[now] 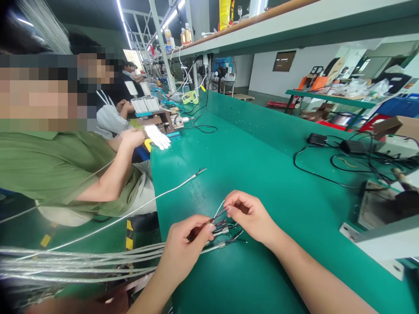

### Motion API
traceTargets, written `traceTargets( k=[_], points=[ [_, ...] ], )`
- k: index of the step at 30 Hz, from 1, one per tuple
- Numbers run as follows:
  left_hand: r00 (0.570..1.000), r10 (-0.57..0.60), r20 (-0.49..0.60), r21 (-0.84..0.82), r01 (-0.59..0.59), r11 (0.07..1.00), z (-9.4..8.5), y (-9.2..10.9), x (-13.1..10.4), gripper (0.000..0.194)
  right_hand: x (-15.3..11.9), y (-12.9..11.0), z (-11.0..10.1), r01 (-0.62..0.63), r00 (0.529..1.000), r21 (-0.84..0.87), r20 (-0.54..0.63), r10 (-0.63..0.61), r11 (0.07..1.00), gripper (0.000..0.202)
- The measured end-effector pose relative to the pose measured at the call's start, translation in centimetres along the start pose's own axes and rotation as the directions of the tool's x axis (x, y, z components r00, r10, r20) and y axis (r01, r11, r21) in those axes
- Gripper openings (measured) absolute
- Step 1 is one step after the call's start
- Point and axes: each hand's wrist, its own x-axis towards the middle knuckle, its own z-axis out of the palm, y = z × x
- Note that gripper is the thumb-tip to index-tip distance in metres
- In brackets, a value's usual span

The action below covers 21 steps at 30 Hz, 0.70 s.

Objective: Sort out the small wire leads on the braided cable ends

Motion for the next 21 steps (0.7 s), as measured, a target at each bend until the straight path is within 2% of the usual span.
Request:
traceTargets(
  k=[7,12,21],
  points=[
    [1.0,0.007,0.002,0.01,-0.008,1.0,0.04,0.11,-0.06,0.015,-0.14,0.5,0.49,-0.04,0.999,0.141,-0.013,0.042,0.989,0.008],
    [1.0,0.017,0.0,0.016,-0.017,1.0,0.08,0.15,-0.16,0.016,-0.18,0.22,0.72,-0.13,0.991,0.266,0.007,0.132,0.955,0.009],
    [0.999,0.052,0.016,0.028,-0.052,0.998,-0.06,0.29,-0.16,0.025,-0.33,0.14,0.62,-0.153,0.987,0.214,0.083,0.138,0.965,0.012]
  ],
)
